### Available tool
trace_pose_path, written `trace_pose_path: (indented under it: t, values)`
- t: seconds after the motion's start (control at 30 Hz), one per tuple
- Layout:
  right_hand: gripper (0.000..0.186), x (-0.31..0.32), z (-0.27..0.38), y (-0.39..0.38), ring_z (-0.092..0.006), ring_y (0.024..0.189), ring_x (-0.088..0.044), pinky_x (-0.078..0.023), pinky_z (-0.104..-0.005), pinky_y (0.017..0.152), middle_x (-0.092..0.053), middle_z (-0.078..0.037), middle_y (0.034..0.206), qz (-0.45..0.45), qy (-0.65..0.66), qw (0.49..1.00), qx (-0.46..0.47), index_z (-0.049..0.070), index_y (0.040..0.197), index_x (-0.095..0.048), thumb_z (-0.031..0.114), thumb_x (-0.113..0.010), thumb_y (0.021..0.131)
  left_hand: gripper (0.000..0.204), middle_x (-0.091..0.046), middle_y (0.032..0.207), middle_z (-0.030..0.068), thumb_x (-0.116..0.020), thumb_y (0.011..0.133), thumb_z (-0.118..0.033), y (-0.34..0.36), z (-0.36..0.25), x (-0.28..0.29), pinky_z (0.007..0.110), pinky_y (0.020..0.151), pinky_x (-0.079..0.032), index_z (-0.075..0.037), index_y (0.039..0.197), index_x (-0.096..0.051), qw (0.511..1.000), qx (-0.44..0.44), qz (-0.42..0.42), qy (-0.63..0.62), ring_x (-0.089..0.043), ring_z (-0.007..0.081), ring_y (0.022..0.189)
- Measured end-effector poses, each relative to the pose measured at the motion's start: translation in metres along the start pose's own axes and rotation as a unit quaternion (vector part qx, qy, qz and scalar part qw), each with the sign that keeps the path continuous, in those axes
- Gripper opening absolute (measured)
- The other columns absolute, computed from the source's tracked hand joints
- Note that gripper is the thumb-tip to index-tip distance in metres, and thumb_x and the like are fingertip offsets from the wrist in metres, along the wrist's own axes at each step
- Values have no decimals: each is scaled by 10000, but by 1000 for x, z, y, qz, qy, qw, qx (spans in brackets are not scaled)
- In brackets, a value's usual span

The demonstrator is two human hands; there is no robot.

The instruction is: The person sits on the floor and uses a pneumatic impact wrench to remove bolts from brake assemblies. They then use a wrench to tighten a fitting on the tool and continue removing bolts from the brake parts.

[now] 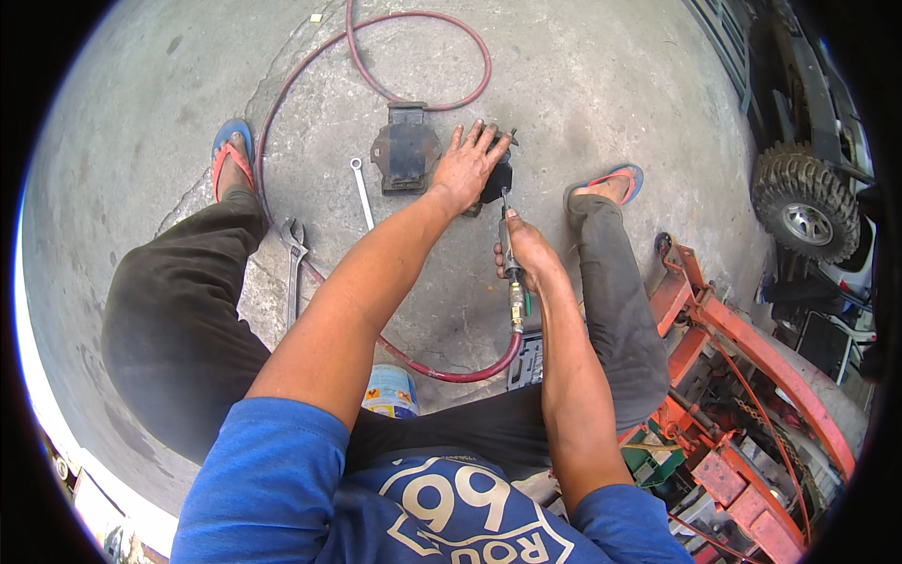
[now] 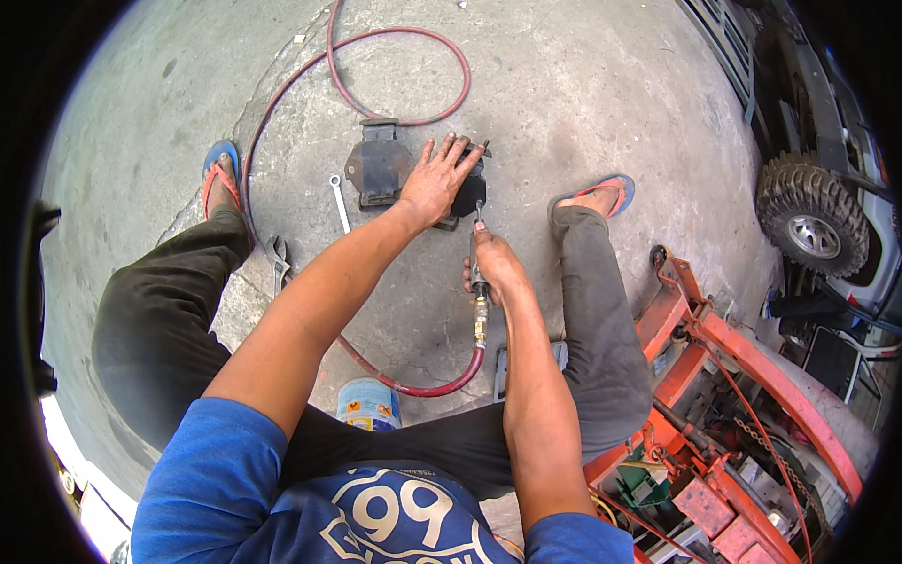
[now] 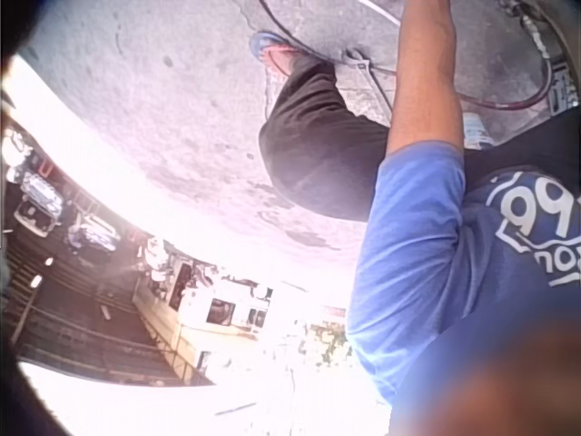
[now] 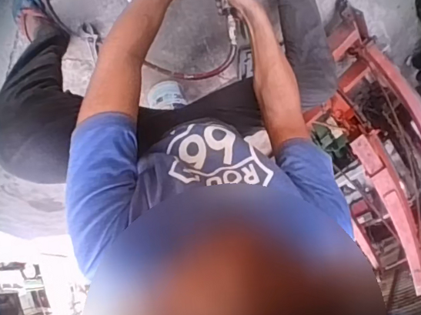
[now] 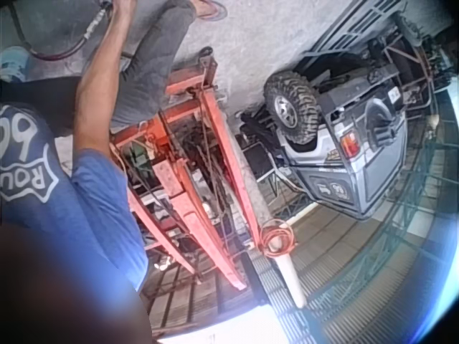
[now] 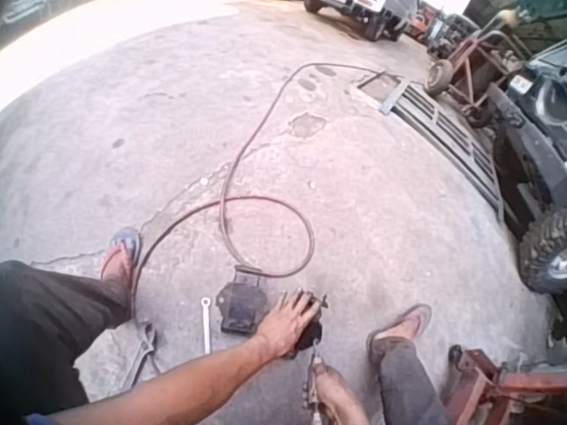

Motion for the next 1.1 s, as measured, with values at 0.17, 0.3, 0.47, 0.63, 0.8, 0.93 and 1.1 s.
trace_pose_path:
  t: [0.17,0.3,0.47,0.63,0.8,0.93,1.1]
  values:
    - [605,0,1,0,-191,655,-581,-553,-376,552,-580,-99,873,-1,-7,1000,3,4,1376,-473,536,-397,1098,979,-258,1678,114,-661,868,10,0,0,-1,516,1295,-194,-188,1672,-138,1000,1,18,9,-207,323,1585]
    - [590,1,2,3,-195,640,-580,-553,-378,542,-584,-103,873,-3,-7,1000,4,2,1351,-486,529,-399,1099,1002,-259,1677,112,-678,856,8,0,0,0,513,1295,-194,-191,1673,-133,1000,0,8,9,-209,322,1584]
    - [584,1,3,4,-196,634,-584,-555,-379,541,-585,-99,849,-1,-2,1000,-4,-7,1347,-487,516,-398,1103,1017,-262,1677,112,-689,842,13,0,0,-1,512,1294,-200,-192,1673,-139,1000,0,9,4,-213,325,1582]
    - [586,1,5,4,-195,636,-584,-556,-378,543,-585,-96,840,2,5,1000,-1,-13,1351,-484,511,-398,1104,1025,-270,1673,113,-704,833,7,1,0,-2,515,1293,-202,-190,1671,-148,1000,1,-2,6,-212,327,1582]
    - [599,2,3,6,-195,649,-589,-560,-380,556,-587,-99,854,5,2,1000,-7,-13,1378,-475,513,-398,1104,1027,-266,1675,111,-711,834,-1,2,0,-5,515,1295,-198,-190,1671,-147,1000,0,-4,10,-210,325,1583]
    - [620,3,2,6,-197,666,-593,-563,-383,570,-587,-102,866,7,1,1000,-3,-14,1417,-457,517,-399,1102,1028,-264,1676,113,-715,834,-3,1,1,-5,513,1296,-197,-189,1671,-147,1000,0,-10,7,-210,325,1583]
    - [623,2,2,6,-196,671,-588,-562,-382,572,-584,-100,869,7,1,1000,-4,-14,1428,-450,514,-398,1103,1012,-267,1673,118,-700,841,5,1,1,-4,515,1292,-203,-188,1670,-153,1000,-1,-10,4,-216,328,1581]
Point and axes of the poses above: each hand's wrist, its own y-axis towards the middle knuckle, its own x-axis out of the back of the hand, z = x × y, the point moved 9 cm from there along y, towards the middle knuckle
